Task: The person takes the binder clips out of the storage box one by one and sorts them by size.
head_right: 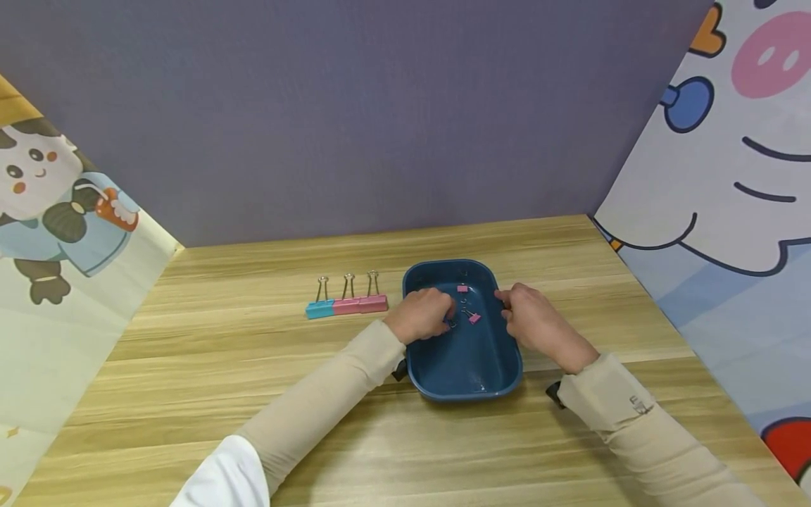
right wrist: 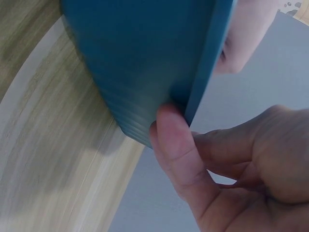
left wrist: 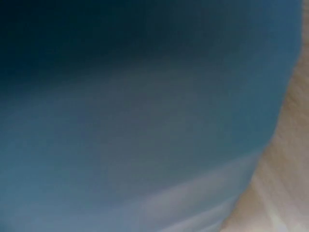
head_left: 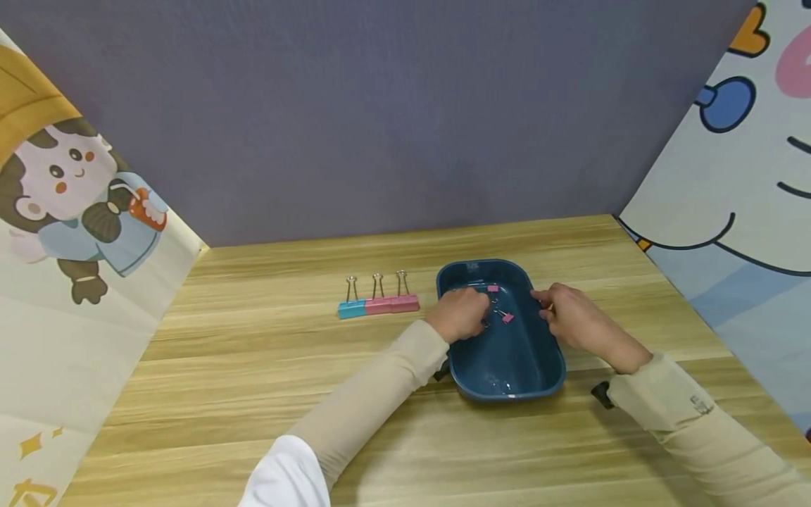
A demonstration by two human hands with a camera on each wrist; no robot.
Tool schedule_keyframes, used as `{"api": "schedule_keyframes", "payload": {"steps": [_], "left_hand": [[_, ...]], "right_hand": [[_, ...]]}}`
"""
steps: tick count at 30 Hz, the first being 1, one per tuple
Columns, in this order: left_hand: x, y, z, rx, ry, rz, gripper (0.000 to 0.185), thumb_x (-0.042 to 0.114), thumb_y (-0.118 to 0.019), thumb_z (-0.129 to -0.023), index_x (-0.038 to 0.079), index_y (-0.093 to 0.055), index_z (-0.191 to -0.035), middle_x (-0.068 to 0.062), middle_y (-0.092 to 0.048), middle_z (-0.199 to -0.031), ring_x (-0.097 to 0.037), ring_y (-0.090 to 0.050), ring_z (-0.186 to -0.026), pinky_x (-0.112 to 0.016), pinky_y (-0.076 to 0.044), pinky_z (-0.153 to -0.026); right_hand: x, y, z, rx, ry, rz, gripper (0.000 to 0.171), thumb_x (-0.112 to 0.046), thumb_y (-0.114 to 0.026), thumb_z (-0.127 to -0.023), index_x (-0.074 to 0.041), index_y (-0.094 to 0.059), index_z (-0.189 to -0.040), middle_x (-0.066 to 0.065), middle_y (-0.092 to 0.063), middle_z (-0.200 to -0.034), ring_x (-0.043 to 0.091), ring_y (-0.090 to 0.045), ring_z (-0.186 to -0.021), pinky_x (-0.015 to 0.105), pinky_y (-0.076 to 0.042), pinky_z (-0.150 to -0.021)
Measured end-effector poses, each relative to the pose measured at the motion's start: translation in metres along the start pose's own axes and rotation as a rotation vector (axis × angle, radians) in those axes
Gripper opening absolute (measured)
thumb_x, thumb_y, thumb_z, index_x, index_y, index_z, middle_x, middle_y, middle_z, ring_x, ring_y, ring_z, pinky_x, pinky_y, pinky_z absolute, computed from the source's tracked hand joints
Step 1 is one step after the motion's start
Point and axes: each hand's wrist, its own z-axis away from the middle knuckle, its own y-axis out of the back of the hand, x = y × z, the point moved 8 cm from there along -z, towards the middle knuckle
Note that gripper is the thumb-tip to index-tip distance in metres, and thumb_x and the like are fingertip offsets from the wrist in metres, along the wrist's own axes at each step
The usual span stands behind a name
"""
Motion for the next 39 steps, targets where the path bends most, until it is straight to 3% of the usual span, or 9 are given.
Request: {"api": "schedule_keyframes", "payload": {"steps": [5, 14, 22, 28, 35, 39], "left_hand": [[0.0013, -0.0011, 0.0012, -0.009, -0.027, 0.025, 0.009, 0.010, -0.070, -0.081, 0.017, -0.066, -0.080, 0.006, -0.058, -0.074, -0.010, -0.053, -0.068, -0.027, -0.046, -0.059], [-0.0007, -0.0021, 0.0007, -0.008, 0.017, 0.001, 0.020, 0.034, -0.074, -0.082, 0.015, -0.069, -0.089, 0.003, -0.062, -0.077, -0.010, -0.055, -0.067, -0.028, -0.049, -0.062], [0.0004, -0.0022, 0.0006, -0.012, -0.006, -0.008, 0.008, 0.016, -0.073, -0.081, 0.017, -0.065, -0.079, 0.005, -0.059, -0.075, -0.011, -0.054, -0.066, -0.028, -0.046, -0.058], [-0.0013, -0.0029, 0.0000, -0.019, 0.029, -0.003, 0.012, 0.024, -0.074, -0.082, 0.015, -0.067, -0.085, 0.002, -0.061, -0.078, -0.012, -0.053, -0.067, -0.028, -0.046, -0.058], [-0.0013, -0.0030, 0.0000, -0.026, 0.047, -0.015, 0.003, 0.012, -0.070, -0.082, 0.014, -0.068, -0.082, 0.000, -0.062, -0.078, -0.014, -0.053, -0.063, -0.028, -0.045, -0.053], [-0.0004, -0.0029, 0.0004, -0.030, 0.038, -0.026, 0.003, 0.013, -0.071, -0.082, 0.014, -0.068, -0.083, 0.001, -0.061, -0.076, -0.014, -0.053, -0.063, -0.028, -0.045, -0.054]], "right_hand": [[-0.0002, 0.0002, 0.0003, 0.003, -0.005, 0.005, 0.039, 0.008, -0.055, -0.089, 0.016, -0.048, -0.127, 0.017, -0.054, -0.091, 0.022, -0.050, -0.073, 0.031, -0.044, -0.061], [-0.0001, -0.0003, 0.0009, 0.000, -0.005, -0.010, 0.038, 0.008, -0.054, -0.089, 0.016, -0.049, -0.126, 0.018, -0.054, -0.093, 0.022, -0.051, -0.073, 0.030, -0.043, -0.060], [0.0000, 0.0001, 0.0007, 0.008, 0.002, -0.016, 0.039, 0.009, -0.054, -0.088, 0.016, -0.048, -0.127, 0.018, -0.054, -0.091, 0.022, -0.052, -0.074, 0.030, -0.044, -0.060], [0.0005, -0.0001, 0.0006, 0.004, -0.005, -0.014, 0.040, 0.009, -0.054, -0.089, 0.016, -0.048, -0.127, 0.018, -0.054, -0.092, 0.023, -0.052, -0.075, 0.030, -0.044, -0.061], [0.0001, 0.0003, 0.0007, 0.003, -0.005, -0.008, 0.039, 0.009, -0.055, -0.088, 0.016, -0.048, -0.126, 0.018, -0.054, -0.093, 0.023, -0.052, -0.075, 0.030, -0.044, -0.061], [-0.0005, 0.0003, 0.0012, 0.002, 0.000, -0.004, 0.039, 0.008, -0.054, -0.089, 0.016, -0.048, -0.126, 0.017, -0.054, -0.091, 0.022, -0.052, -0.074, 0.029, -0.044, -0.060]]}}
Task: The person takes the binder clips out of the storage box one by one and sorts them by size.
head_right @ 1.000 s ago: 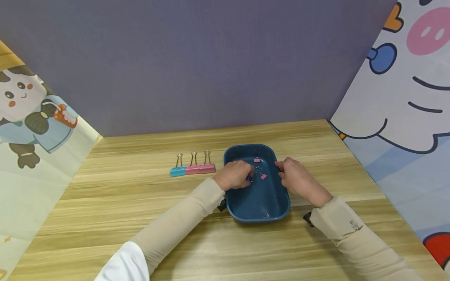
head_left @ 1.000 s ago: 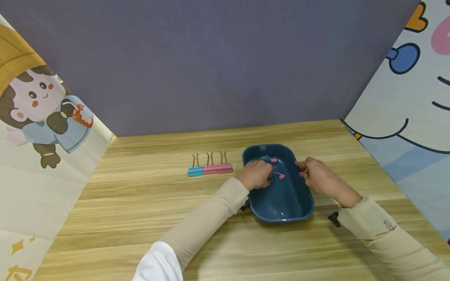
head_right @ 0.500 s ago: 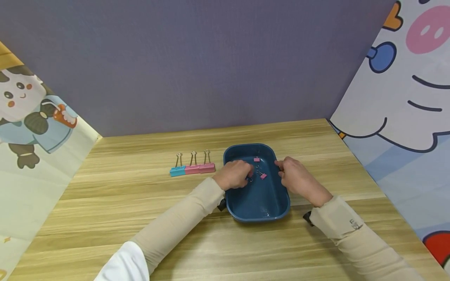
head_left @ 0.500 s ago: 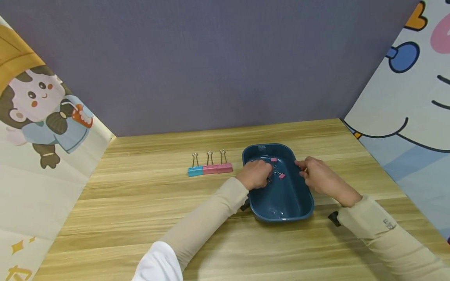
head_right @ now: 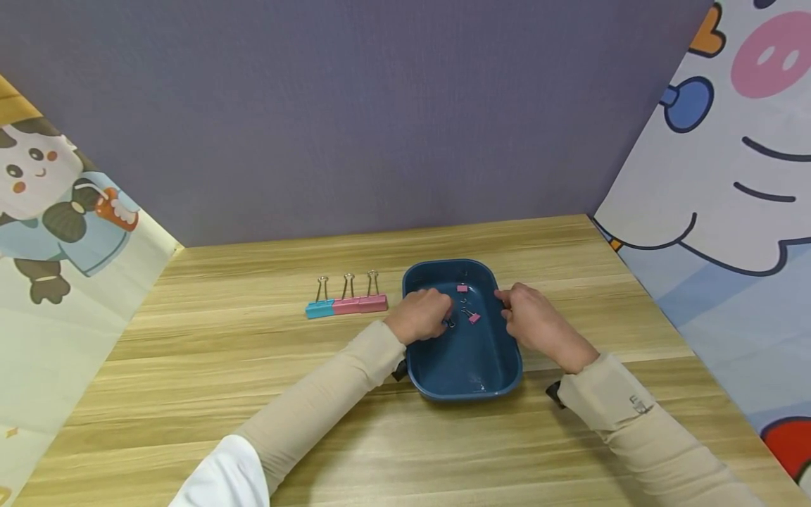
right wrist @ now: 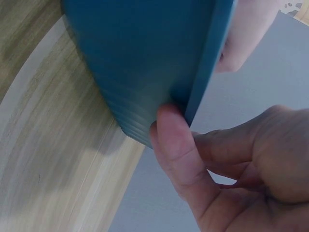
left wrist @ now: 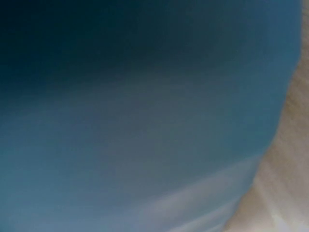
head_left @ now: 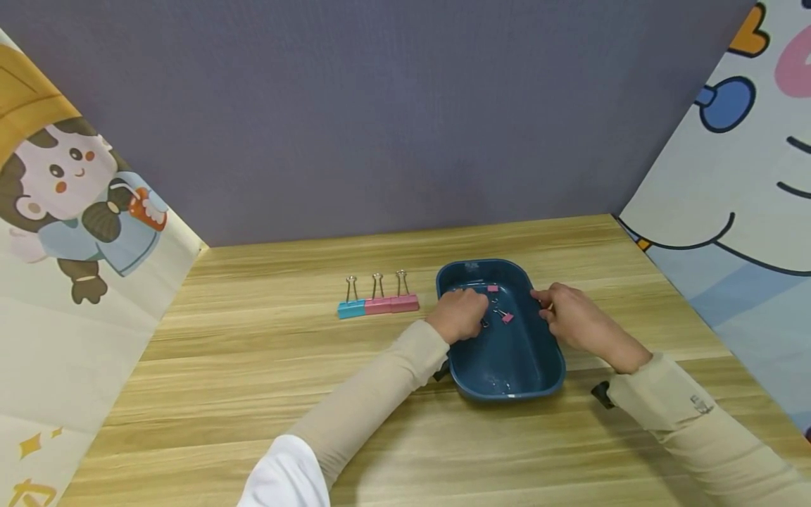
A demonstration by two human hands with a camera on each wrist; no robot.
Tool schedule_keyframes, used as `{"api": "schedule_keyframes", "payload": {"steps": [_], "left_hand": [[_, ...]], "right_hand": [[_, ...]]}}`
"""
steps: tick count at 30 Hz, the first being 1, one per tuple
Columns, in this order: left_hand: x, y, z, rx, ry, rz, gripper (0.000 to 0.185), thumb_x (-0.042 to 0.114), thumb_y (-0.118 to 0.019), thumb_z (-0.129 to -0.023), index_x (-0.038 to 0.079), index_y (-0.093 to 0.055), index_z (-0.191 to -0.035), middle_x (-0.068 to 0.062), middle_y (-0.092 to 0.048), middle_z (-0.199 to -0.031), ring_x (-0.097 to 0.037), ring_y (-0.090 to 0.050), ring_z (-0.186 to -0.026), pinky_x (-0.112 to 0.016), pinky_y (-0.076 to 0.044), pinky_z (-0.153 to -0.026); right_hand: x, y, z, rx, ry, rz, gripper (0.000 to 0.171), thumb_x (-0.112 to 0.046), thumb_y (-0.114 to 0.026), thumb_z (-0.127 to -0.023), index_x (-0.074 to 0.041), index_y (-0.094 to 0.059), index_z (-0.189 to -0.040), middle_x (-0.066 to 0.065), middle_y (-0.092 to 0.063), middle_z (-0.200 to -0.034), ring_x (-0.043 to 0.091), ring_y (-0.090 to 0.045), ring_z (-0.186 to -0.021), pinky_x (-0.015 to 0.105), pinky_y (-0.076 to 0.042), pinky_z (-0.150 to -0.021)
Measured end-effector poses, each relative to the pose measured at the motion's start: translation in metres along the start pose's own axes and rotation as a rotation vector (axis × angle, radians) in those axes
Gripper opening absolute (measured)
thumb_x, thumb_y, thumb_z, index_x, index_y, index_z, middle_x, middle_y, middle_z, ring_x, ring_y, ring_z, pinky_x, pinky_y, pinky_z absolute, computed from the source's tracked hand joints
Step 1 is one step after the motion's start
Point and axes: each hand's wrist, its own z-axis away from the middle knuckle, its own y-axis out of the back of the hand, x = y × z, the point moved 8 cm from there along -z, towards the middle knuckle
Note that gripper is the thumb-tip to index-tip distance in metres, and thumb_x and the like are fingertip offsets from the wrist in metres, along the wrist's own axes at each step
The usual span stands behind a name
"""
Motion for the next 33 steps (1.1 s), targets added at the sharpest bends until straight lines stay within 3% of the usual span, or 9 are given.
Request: {"api": "schedule_keyframes", "payload": {"steps": [5, 9, 13, 17, 25, 33], "left_hand": [[0.001, 0.001, 0.001, -0.004, -0.015, -0.003, 0.011, 0.015, -0.071, -0.082, 0.015, -0.064, -0.075, 0.003, -0.058, -0.071, -0.014, -0.053, -0.063, -0.028, -0.045, -0.054], [0.003, 0.004, 0.003, 0.021, -0.068, 0.051, 0.016, 0.014, -0.070, -0.084, 0.016, -0.058, -0.072, 0.005, -0.055, -0.068, -0.012, -0.053, -0.062, -0.026, -0.043, -0.055], [0.006, 0.010, 0.004, 0.043, -0.147, 0.110, 0.004, 0.016, -0.069, -0.086, 0.016, -0.065, -0.085, 0.006, -0.059, -0.078, -0.009, -0.053, -0.068, -0.023, -0.044, -0.059], [0.006, 0.019, 0.008, 0.076, -0.191, 0.121, 0.010, 0.017, -0.069, -0.087, 0.015, -0.069, -0.097, 0.006, -0.062, -0.087, -0.008, -0.054, -0.075, -0.021, -0.046, -0.065], [0.005, 0.041, 0.024, 0.170, -0.254, 0.106, 0.015, 0.018, -0.069, -0.088, 0.014, -0.071, -0.102, 0.005, -0.066, -0.098, -0.011, -0.054, -0.088, -0.023, -0.046, -0.078], [-0.013, 0.062, 0.047, 0.239, -0.253, 0.102, 0.015, 0.021, -0.069, -0.088, 0.015, -0.070, -0.101, 0.003, -0.063, -0.094, -0.011, -0.052, -0.084, -0.019, -0.044, -0.071]], "right_hand": [[-0.001, 0.000, 0.001, 0.009, 0.008, 0.007, 0.039, 0.007, -0.055, -0.089, 0.016, -0.048, -0.127, 0.017, -0.054, -0.090, 0.022, -0.051, -0.072, 0.030, -0.043, -0.060], [-0.001, 0.000, 0.001, 0.023, 0.020, 0.014, 0.039, 0.007, -0.056, -0.089, 0.016, -0.049, -0.126, 0.016, -0.054, -0.089, 0.022, -0.050, -0.071, 0.031, -0.043, -0.061], [-0.002, 0.001, 0.001, 0.031, 0.031, 0.023, 0.039, 0.007, -0.056, -0.088, 0.016, -0.049, -0.126, 0.015, -0.054, -0.088, 0.021, -0.049, -0.069, 0.032, -0.042, -0.061], [-0.001, 0.000, 0.001, 0.027, 0.028, 0.020, 0.039, 0.007, -0.056, -0.088, 0.016, -0.049, -0.126, 0.015, -0.054, -0.088, 0.021, -0.048, -0.068, 0.031, -0.042, -0.060], [0.000, 0.000, 0.002, 0.027, 0.024, 0.002, 0.038, 0.008, -0.055, -0.088, 0.017, -0.050, -0.125, 0.019, -0.054, -0.090, 0.020, -0.047, -0.066, 0.030, -0.041, -0.058], [0.001, -0.001, 0.001, 0.025, 0.003, -0.011, 0.037, 0.008, -0.054, -0.089, 0.016, -0.050, -0.125, 0.022, -0.054, -0.096, 0.021, -0.049, -0.070, 0.029, -0.042, -0.058]]}}
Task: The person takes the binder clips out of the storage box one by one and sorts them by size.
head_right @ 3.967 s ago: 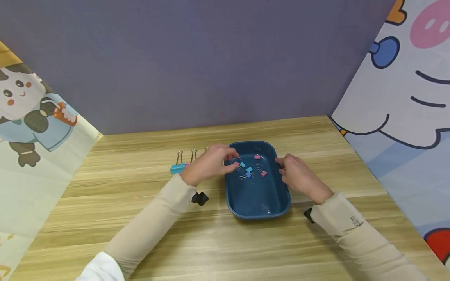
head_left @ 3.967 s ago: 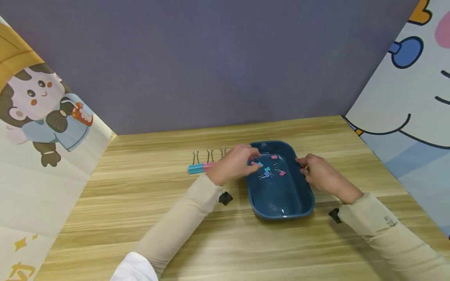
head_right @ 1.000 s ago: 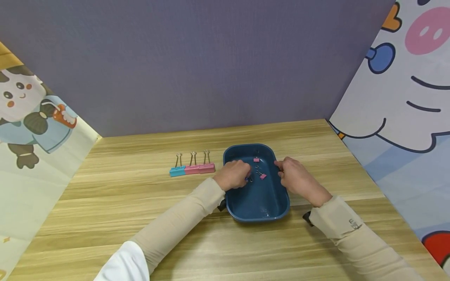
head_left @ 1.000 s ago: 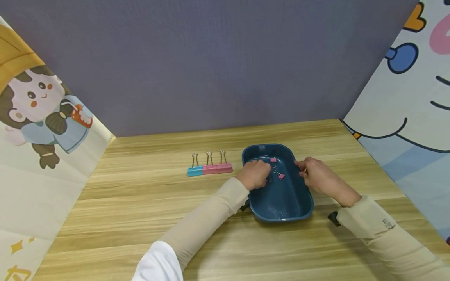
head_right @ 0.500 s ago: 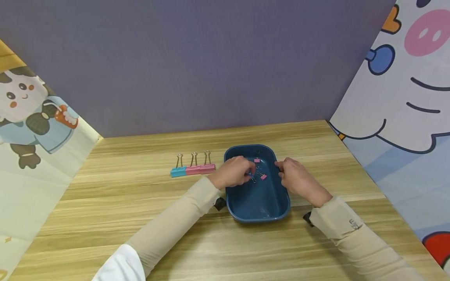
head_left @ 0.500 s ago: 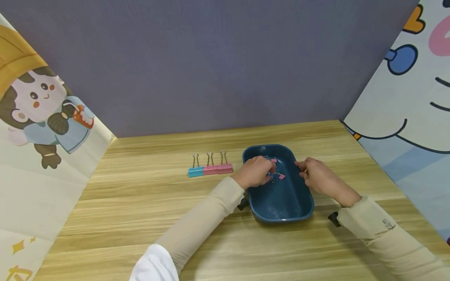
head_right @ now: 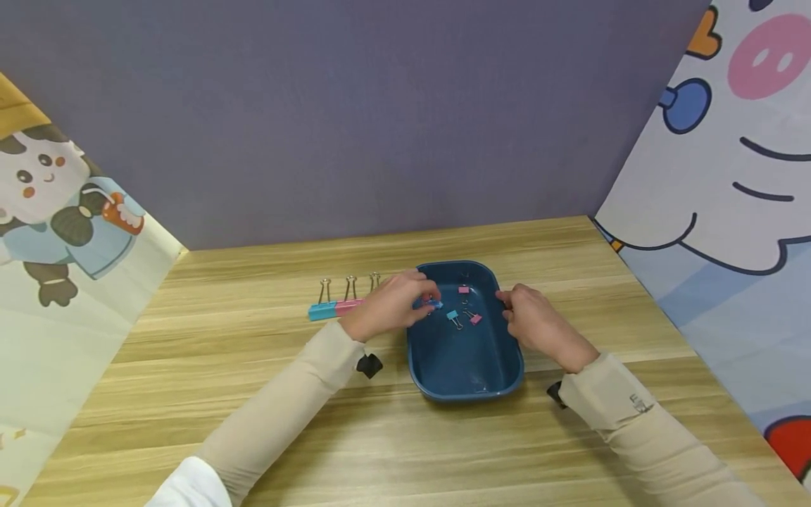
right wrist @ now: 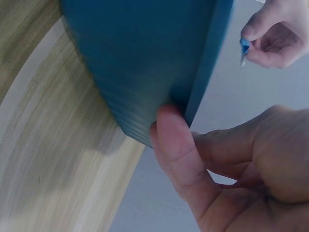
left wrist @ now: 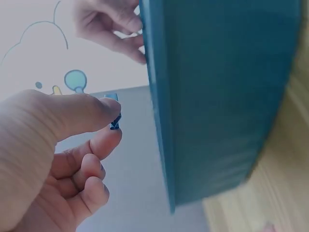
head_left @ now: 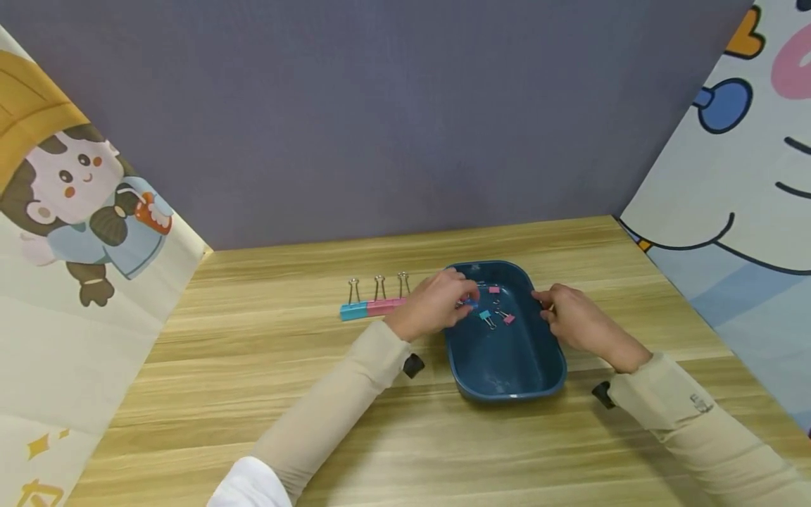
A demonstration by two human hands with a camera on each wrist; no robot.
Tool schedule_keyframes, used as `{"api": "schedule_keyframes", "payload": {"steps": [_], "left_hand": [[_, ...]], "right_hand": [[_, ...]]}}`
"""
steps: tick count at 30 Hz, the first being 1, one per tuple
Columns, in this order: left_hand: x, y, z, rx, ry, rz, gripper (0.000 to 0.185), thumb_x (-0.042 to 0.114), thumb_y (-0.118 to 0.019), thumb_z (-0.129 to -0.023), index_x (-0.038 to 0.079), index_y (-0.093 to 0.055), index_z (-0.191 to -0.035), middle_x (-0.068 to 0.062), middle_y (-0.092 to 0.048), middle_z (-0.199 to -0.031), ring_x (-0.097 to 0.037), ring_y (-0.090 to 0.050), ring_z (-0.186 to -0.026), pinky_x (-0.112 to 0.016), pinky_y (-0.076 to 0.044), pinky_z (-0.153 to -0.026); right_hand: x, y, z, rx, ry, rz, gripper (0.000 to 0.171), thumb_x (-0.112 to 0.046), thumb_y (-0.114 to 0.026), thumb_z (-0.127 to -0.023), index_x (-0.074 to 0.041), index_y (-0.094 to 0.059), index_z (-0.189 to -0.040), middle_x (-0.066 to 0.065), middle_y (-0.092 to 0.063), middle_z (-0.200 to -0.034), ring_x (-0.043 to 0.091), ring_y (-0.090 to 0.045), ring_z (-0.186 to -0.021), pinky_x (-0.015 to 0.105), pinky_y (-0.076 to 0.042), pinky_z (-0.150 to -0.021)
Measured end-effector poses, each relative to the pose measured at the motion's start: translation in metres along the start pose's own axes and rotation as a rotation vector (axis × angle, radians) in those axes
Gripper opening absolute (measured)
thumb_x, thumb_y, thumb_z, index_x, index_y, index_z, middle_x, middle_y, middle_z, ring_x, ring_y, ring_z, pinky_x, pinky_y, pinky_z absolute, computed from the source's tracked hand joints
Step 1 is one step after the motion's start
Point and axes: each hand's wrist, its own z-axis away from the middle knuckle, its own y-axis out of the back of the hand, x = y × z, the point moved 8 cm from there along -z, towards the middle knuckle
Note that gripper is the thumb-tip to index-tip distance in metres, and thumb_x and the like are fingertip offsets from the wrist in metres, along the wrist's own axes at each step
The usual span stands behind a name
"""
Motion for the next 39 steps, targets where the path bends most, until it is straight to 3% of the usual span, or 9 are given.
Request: {"api": "schedule_keyframes", "payload": {"steps": [5, 10, 14, 18, 21, 28, 39], "left_hand": [[-0.012, 0.011, 0.017, 0.038, 0.013, 0.065, 0.012, 0.015, -0.069, -0.087, 0.012, -0.070, -0.099, 0.002, -0.062, -0.089, -0.011, -0.053, -0.082, -0.020, -0.045, -0.070], [-0.030, 0.012, 0.035, 0.059, 0.038, 0.099, 0.012, 0.012, -0.070, -0.086, 0.010, -0.071, -0.098, 0.002, -0.062, -0.088, -0.011, -0.056, -0.082, -0.022, -0.047, -0.070], [-0.042, 0.008, 0.047, 0.058, 0.041, 0.080, 0.011, 0.009, -0.071, -0.085, 0.009, -0.071, -0.095, 0.000, -0.065, -0.087, -0.011, -0.058, -0.078, -0.023, -0.047, -0.071], [-0.053, -0.006, 0.055, -0.001, 0.074, 0.089, 0.012, 0.008, -0.071, -0.084, 0.008, -0.071, -0.096, -0.001, -0.067, -0.089, -0.012, -0.059, -0.082, -0.023, -0.048, -0.073], [-0.059, -0.019, 0.059, -0.060, 0.108, 0.102, 0.013, 0.010, -0.071, -0.085, 0.008, -0.071, -0.097, 0.000, -0.068, -0.092, -0.013, -0.059, -0.085, -0.025, -0.049, -0.074], [-0.063, -0.041, 0.060, -0.119, 0.103, 0.060, 0.007, 0.013, -0.072, -0.085, 0.012, -0.072, -0.092, 0.004, -0.066, -0.090, -0.010, -0.059, -0.084, -0.026, -0.048, -0.075], [-0.066, -0.052, 0.062, -0.163, 0.109, 0.078, 0.011, 0.014, -0.075, -0.082, 0.012, -0.071, -0.092, 0.003, -0.064, -0.083, -0.007, -0.055, -0.070, -0.020, -0.046, -0.065]], "right_hand": [[0.001, 0.000, 0.000, -0.007, -0.014, 0.000, 0.038, 0.007, -0.054, -0.090, 0.016, -0.048, -0.127, 0.020, -0.053, -0.094, 0.022, -0.049, -0.070, 0.029, -0.043, -0.058], [0.001, -0.001, 0.000, -0.015, -0.030, -0.002, 0.039, 0.007, -0.054, -0.090, 0.015, -0.048, -0.128, 0.018, -0.053, -0.093, 0.022, -0.049, -0.071, 0.028, -0.043, -0.059], [0.002, -0.001, 0.001, -0.018, -0.036, -0.008, 0.037, 0.008, -0.054, -0.090, 0.016, -0.048, -0.126, 0.021, -0.053, -0.098, 0.022, -0.049, -0.071, 0.028, -0.042, -0.059], [0.003, 0.000, 0.001, -0.013, -0.024, -0.006, 0.036, 0.008, -0.053, -0.090, 0.017, -0.049, -0.125, 0.024, -0.054, -0.101, 0.021, -0.049, -0.071, 0.028, -0.042, -0.059], [0.003, 0.000, 0.002, -0.001, -0.002, -0.002, 0.036, 0.009, -0.053, -0.090, 0.017, -0.049, -0.124, 0.023, -0.054, -0.097, 0.020, -0.049, -0.068, 0.028, -0.042, -0.057], [0.001, 0.000, 0.002, 0.006, 0.021, 0.010, 0.038, 0.008, -0.054, -0.089, 0.018, -0.048, -0.125, 0.018, -0.054, -0.089, 0.019, -0.049, -0.066, 0.029, -0.042, -0.056], [-0.002, 0.001, 0.000, -0.004, 0.013, -0.002, 0.038, 0.008, -0.053, -0.090, 0.018, -0.047, -0.126, 0.018, -0.053, -0.090, 0.019, -0.049, -0.067, 0.028, -0.042, -0.056]]}}
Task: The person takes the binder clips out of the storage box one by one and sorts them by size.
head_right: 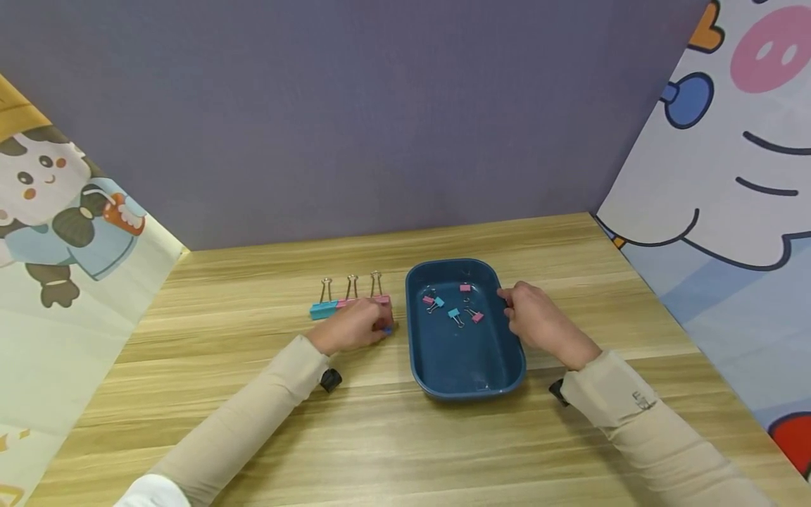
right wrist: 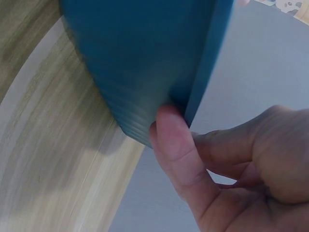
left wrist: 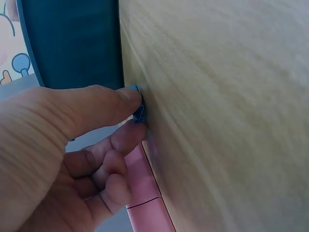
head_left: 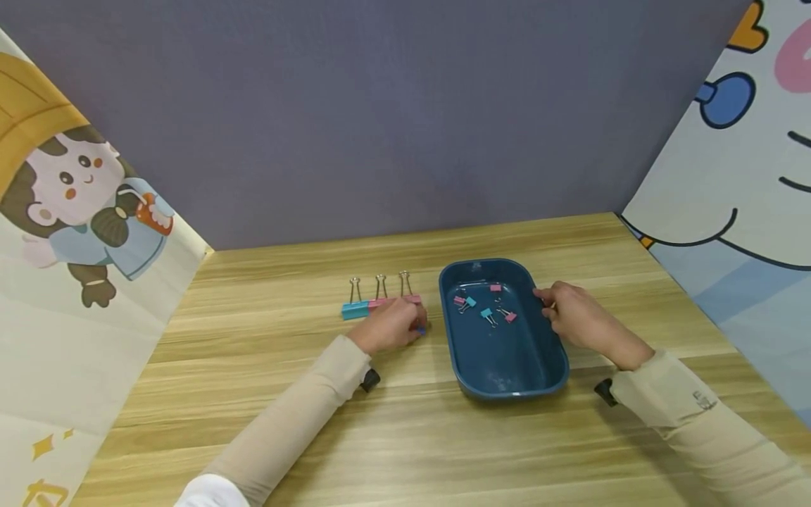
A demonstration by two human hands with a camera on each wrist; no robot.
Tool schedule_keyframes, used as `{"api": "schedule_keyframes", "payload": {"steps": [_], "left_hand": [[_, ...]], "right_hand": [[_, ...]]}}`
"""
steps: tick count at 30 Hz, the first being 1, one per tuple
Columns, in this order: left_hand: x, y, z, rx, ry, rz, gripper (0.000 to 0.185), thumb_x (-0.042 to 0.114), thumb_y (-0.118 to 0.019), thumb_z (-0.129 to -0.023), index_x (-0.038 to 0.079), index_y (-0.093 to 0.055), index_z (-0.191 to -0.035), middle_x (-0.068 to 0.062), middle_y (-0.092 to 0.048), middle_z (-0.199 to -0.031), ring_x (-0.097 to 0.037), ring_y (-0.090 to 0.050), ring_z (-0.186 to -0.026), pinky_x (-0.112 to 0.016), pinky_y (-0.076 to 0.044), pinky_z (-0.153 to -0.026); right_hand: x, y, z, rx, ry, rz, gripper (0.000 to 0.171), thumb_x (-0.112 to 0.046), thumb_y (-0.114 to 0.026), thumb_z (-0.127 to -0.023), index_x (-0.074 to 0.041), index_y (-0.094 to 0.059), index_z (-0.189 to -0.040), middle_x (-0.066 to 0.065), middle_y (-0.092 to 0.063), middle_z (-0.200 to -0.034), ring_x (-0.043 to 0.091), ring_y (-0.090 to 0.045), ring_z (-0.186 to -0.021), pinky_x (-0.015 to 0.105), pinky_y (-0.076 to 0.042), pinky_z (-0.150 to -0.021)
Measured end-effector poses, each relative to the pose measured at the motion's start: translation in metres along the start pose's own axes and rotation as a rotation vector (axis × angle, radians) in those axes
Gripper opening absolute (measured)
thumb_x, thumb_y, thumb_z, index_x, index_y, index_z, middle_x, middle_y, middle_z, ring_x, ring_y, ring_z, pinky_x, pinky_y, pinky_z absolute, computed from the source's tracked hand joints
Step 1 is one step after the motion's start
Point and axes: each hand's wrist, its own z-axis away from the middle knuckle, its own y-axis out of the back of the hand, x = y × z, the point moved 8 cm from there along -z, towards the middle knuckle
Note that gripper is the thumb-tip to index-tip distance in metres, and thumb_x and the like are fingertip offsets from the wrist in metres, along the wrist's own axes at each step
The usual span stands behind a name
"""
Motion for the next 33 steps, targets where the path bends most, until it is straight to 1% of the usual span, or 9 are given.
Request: {"api": "schedule_keyframes", "payload": {"steps": [4, 7, 13, 16, 20, 23, 27, 30, 33], "left_hand": [[0.001, 0.002, 0.000, 0.002, -0.020, 0.003, 0.011, 0.015, -0.075, -0.082, 0.012, -0.071, -0.092, 0.003, -0.065, -0.083, -0.007, -0.054, -0.069, -0.020, -0.046, -0.065], [0.002, 0.007, 0.002, 0.019, -0.032, 0.027, 0.011, 0.014, -0.075, -0.082, 0.011, -0.072, -0.092, 0.003, -0.066, -0.085, -0.008, -0.055, -0.071, -0.020, -0.046, -0.066], [0.005, 0.021, 0.002, 0.060, -0.001, 0.074, 0.010, 0.015, -0.071, -0.085, 0.010, -0.071, -0.094, 0.003, -0.065, -0.087, -0.007, -0.058, -0.073, -0.020, -0.047, -0.065], [0.012, 0.032, 0.000, 0.097, -0.018, 0.080, 0.011, 0.014, -0.069, -0.087, 0.009, -0.070, -0.096, 0.002, -0.065, -0.089, -0.006, -0.059, -0.077, -0.019, -0.048, -0.067], [0.024, 0.046, -0.004, 0.138, -0.067, 0.058, 0.012, 0.015, -0.067, -0.088, 0.010, -0.070, -0.098, 0.001, -0.064, -0.090, -0.007, -0.058, -0.078, -0.019, -0.048, -0.067], [0.031, 0.051, -0.008, 0.139, -0.086, 0.051, 0.012, 0.016, -0.066, -0.089, 0.011, -0.070, -0.099, 0.002, -0.063, -0.090, -0.009, -0.058, -0.079, -0.019, -0.047, -0.068], [0.038, 0.055, -0.013, 0.126, -0.085, 0.076, 0.011, 0.018, -0.066, -0.089, 0.012, -0.069, -0.098, 0.004, -0.063, -0.090, -0.013, -0.059, -0.083, -0.022, -0.047, -0.072], [0.043, 0.058, -0.016, 0.127, -0.081, 0.100, 0.011, 0.021, -0.066, -0.090, 0.015, -0.069, -0.098, 0.007, -0.061, -0.089, -0.012, -0.058, -0.083, -0.022, -0.046, -0.072], [0.050, 0.062, -0.022, 0.129, -0.083, 0.098, 0.012, 0.023, -0.066, -0.090, 0.016, -0.069, -0.099, 0.007, -0.060, -0.088, -0.009, -0.055, -0.081, -0.020, -0.046, -0.069]], "right_hand": [[0.000, 0.001, 0.000, -0.002, 0.001, 0.001, 0.037, 0.008, -0.053, -0.090, 0.018, -0.048, -0.125, 0.020, -0.054, -0.092, 0.019, -0.049, -0.067, 0.028, -0.042, -0.056], [-0.001, 0.001, 0.000, 0.000, 0.002, 0.001, 0.037, 0.008, -0.053, -0.089, 0.018, -0.049, -0.125, 0.020, -0.054, -0.092, 0.019, -0.048, -0.066, 0.029, -0.042, -0.057], [0.000, 0.001, 0.000, -0.003, -0.007, 0.007, 0.037, 0.008, -0.053, -0.090, 0.017, -0.049, -0.125, 0.022, -0.054, -0.096, 0.019, -0.047, -0.066, 0.028, -0.041, -0.056], [0.000, 0.001, 0.000, -0.005, -0.013, 0.010, 0.037, 0.007, -0.053, -0.090, 0.017, -0.049, -0.125, 0.023, -0.054, -0.099, 0.020, -0.047, -0.067, 0.028, -0.041, -0.056], [0.001, 0.000, 0.000, -0.007, -0.017, 0.011, 0.037, 0.007, -0.053, -0.090, 0.017, -0.049, -0.125, 0.022, -0.054, -0.098, 0.020, -0.048, -0.067, 0.029, -0.041, -0.057], [0.001, 0.000, 0.000, -0.010, -0.018, 0.010, 0.039, 0.007, -0.053, -0.090, 0.017, -0.048, -0.127, 0.019, -0.053, -0.093, 0.020, -0.048, -0.067, 0.029, -0.042, -0.057], [0.001, 0.000, 0.001, -0.009, -0.014, 0.015, 0.039, 0.008, -0.053, -0.090, 0.016, -0.047, -0.128, 0.017, -0.053, -0.091, 0.020, -0.047, -0.066, 0.029, -0.041, -0.056], [0.000, 0.000, 0.001, -0.009, -0.014, 0.019, 0.039, 0.007, -0.053, -0.090, 0.016, -0.047, -0.127, 0.017, -0.052, -0.091, 0.019, -0.046, -0.065, 0.029, -0.041, -0.056], [0.000, 0.000, 0.001, -0.014, -0.019, 0.017, 0.039, 0.007, -0.053, -0.090, 0.016, -0.047, -0.128, 0.017, -0.052, -0.091, 0.019, -0.046, -0.065, 0.028, -0.041, -0.055]]}}
